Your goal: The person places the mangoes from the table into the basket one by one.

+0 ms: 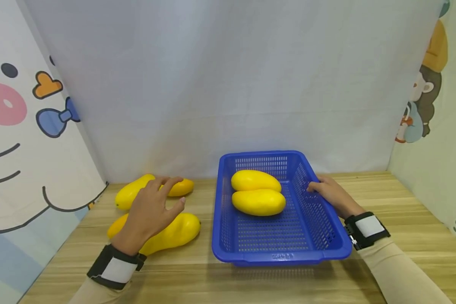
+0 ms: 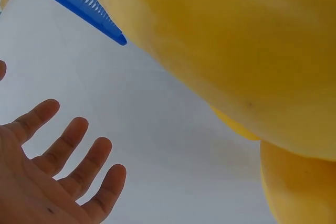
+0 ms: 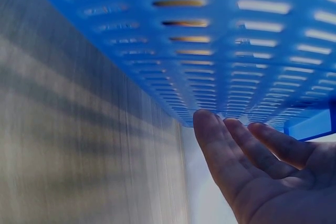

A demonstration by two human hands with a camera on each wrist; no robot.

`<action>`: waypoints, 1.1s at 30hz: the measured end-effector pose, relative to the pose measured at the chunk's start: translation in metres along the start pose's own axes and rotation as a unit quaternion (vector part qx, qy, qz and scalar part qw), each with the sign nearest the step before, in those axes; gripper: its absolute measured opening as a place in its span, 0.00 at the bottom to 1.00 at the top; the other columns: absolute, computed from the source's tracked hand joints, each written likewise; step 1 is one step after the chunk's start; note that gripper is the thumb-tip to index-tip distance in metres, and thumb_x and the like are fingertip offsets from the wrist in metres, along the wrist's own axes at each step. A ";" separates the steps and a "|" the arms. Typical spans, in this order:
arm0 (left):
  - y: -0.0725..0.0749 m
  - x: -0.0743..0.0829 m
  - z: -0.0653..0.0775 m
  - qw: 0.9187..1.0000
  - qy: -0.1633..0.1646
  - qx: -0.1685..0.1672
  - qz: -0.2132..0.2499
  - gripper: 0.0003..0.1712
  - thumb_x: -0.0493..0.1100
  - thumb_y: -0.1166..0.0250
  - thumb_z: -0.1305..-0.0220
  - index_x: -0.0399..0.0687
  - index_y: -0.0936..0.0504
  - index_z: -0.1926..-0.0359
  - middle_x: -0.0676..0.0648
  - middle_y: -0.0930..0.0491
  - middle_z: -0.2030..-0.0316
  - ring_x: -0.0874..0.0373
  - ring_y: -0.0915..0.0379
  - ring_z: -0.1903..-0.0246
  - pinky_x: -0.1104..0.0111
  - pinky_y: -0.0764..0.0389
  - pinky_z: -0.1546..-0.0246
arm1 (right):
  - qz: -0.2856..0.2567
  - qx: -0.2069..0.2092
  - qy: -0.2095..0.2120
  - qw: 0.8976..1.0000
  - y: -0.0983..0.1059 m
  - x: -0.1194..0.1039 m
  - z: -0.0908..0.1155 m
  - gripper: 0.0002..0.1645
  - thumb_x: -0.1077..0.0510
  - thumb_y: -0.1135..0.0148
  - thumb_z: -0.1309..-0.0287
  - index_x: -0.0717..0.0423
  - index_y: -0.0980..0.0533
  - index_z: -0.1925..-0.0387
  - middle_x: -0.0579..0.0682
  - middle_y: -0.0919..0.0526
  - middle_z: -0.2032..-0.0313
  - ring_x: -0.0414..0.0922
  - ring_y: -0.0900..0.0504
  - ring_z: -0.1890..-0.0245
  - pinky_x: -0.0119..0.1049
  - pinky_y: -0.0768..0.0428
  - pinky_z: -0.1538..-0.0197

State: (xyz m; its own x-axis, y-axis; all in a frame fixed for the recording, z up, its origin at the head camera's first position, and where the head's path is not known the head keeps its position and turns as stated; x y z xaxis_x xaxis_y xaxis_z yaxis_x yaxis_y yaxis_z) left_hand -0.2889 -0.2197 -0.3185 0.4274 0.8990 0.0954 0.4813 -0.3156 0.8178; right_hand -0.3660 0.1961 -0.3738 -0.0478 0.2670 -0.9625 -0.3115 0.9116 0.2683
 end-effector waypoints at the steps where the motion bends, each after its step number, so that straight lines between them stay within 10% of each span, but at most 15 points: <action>1: 0.000 0.000 0.001 1.000 -0.002 0.000 -0.001 0.29 0.60 0.46 0.40 0.55 0.30 0.40 0.42 0.29 0.49 0.46 0.32 0.53 0.50 0.30 0.58 | 0.002 0.001 -0.001 1.000 0.000 0.000 0.000 0.28 0.62 0.54 0.43 0.71 0.39 0.42 0.71 0.28 0.54 0.58 0.21 0.62 0.50 0.21 0.63; 33: -0.035 -0.009 0.021 0.992 -0.028 -0.121 -0.031 0.41 0.72 0.48 0.45 0.58 0.35 0.35 0.43 0.28 0.49 0.47 0.32 0.53 0.53 0.30 0.53 | 0.008 0.005 -0.009 1.000 0.000 0.000 0.001 0.31 0.61 0.54 0.43 0.68 0.42 0.38 0.72 0.28 0.54 0.59 0.21 0.61 0.50 0.21 0.63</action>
Point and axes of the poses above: each hand's wrist, its own z-axis away from the middle knuckle, its own y-axis out of the back of the hand, x = y × z, the point moved 6 cm from there along -z, towards the middle knuckle
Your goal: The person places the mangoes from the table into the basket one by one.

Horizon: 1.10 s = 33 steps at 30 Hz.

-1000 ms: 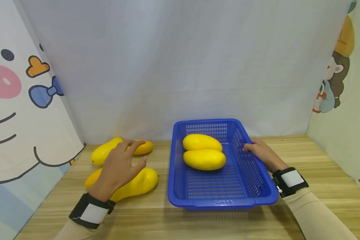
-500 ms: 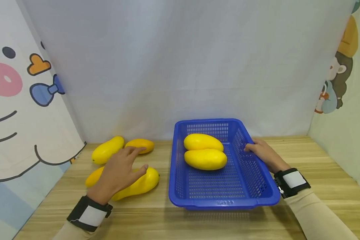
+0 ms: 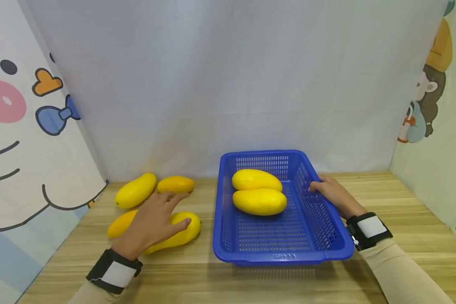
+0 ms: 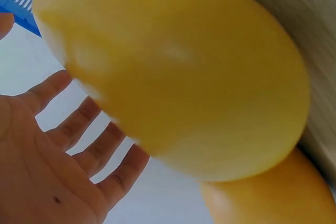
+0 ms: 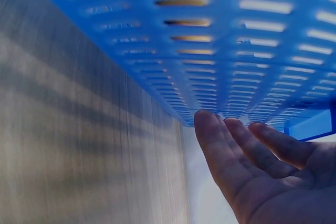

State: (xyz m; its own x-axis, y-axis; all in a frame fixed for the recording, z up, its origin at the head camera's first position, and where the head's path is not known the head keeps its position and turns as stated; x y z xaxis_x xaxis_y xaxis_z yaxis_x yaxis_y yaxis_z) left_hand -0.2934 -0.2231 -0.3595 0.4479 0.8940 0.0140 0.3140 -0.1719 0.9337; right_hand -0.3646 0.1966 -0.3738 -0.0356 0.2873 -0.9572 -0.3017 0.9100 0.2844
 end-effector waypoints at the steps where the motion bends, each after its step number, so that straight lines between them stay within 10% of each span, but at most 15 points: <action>1: -0.002 0.000 0.000 1.000 0.000 -0.004 0.000 0.41 0.72 0.48 0.45 0.58 0.35 0.35 0.43 0.28 0.49 0.47 0.32 0.53 0.52 0.30 0.53 | -0.001 0.000 -0.001 1.000 0.000 0.000 0.000 0.31 0.61 0.54 0.43 0.68 0.42 0.38 0.72 0.28 0.54 0.59 0.21 0.61 0.50 0.21 0.63; 33: -0.031 0.001 0.009 0.983 0.056 -0.164 0.059 0.42 0.77 0.52 0.47 0.65 0.37 0.35 0.47 0.30 0.47 0.53 0.30 0.53 0.55 0.26 0.59 | 0.007 0.003 0.001 1.000 0.002 0.002 -0.001 0.31 0.60 0.53 0.43 0.66 0.41 0.38 0.70 0.27 0.54 0.57 0.21 0.63 0.49 0.21 0.64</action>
Point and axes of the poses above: each hand's wrist, its own z-axis away from the middle knuckle, its own y-axis out of the back of the hand, x = y × z, the point moved 6 cm from there along -z, towards the middle knuckle
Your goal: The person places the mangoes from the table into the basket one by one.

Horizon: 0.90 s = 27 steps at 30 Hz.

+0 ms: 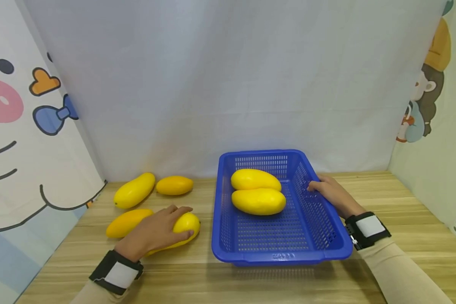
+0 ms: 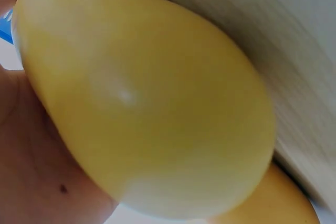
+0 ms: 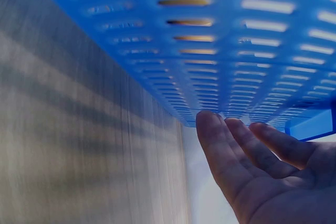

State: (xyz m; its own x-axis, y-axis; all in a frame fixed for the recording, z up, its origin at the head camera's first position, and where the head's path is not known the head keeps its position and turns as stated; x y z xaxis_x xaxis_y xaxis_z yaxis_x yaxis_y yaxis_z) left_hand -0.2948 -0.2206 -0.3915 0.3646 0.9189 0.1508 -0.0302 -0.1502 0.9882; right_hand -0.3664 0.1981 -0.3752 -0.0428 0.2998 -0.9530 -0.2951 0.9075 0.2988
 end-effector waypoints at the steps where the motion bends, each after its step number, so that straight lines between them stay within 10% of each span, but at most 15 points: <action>1: -0.001 -0.001 0.000 1.000 0.004 -0.004 0.003 0.42 0.77 0.51 0.47 0.66 0.37 0.35 0.47 0.30 0.46 0.53 0.30 0.53 0.55 0.26 0.58 | -0.001 -0.001 0.001 1.000 0.000 0.000 0.000 0.31 0.60 0.53 0.43 0.66 0.41 0.38 0.70 0.28 0.54 0.57 0.21 0.63 0.50 0.21 0.64; 27: -0.004 0.000 0.000 0.999 -0.017 -0.023 0.031 0.50 0.68 0.31 0.62 0.61 0.37 0.37 0.48 0.29 0.49 0.56 0.30 0.57 0.56 0.27 0.56 | -0.011 0.001 -0.001 1.000 -0.001 0.000 0.000 0.32 0.60 0.54 0.43 0.67 0.43 0.37 0.71 0.28 0.53 0.58 0.21 0.62 0.50 0.21 0.63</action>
Point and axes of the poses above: each hand's wrist, its own z-axis away from the middle knuckle, its own y-axis out of the back of the hand, x = y × z, the point moved 6 cm from there along -z, towards the middle knuckle
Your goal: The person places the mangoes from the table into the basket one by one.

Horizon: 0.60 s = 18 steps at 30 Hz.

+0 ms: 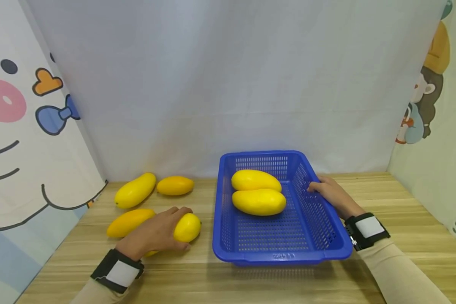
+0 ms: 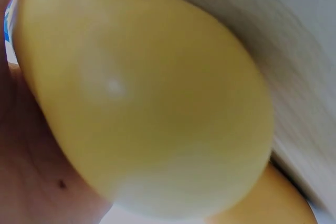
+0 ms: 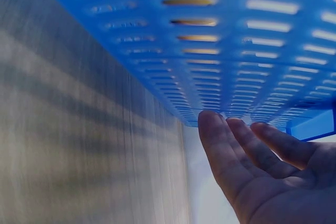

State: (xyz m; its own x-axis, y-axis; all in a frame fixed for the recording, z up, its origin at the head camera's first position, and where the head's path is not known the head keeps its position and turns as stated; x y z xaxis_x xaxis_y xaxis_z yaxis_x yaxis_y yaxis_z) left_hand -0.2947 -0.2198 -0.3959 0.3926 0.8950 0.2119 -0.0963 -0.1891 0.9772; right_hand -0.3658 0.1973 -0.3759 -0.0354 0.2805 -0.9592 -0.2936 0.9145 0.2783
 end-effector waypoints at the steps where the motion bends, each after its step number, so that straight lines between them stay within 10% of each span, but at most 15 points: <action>1: 0.000 0.000 0.000 1.000 0.000 0.000 0.001 0.50 0.68 0.31 0.62 0.61 0.37 0.37 0.49 0.29 0.49 0.56 0.30 0.57 0.56 0.27 0.56 | -0.002 0.000 -0.001 1.000 0.000 0.000 0.000 0.32 0.61 0.54 0.43 0.67 0.43 0.37 0.71 0.28 0.53 0.58 0.21 0.62 0.50 0.21 0.63; 18: 0.001 0.001 -0.002 1.000 -0.015 0.015 -0.009 0.49 0.69 0.32 0.61 0.62 0.37 0.37 0.51 0.30 0.49 0.58 0.31 0.57 0.59 0.27 0.57 | -0.009 -0.007 0.004 1.000 0.000 0.000 -0.001 0.31 0.61 0.54 0.43 0.68 0.42 0.37 0.72 0.29 0.53 0.59 0.21 0.62 0.51 0.21 0.63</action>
State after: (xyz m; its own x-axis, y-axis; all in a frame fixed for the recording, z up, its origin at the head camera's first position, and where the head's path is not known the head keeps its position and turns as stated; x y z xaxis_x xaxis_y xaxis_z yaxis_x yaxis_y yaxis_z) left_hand -0.2958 -0.2182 -0.3949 0.4218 0.8856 0.1942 -0.0618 -0.1856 0.9807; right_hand -0.3665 0.1970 -0.3761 -0.0377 0.2618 -0.9644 -0.3073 0.9153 0.2605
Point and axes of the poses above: each hand's wrist, its own z-axis away from the middle knuckle, its own y-axis out of the back of the hand, x = y × z, the point moved 6 cm from there along -z, towards the middle knuckle
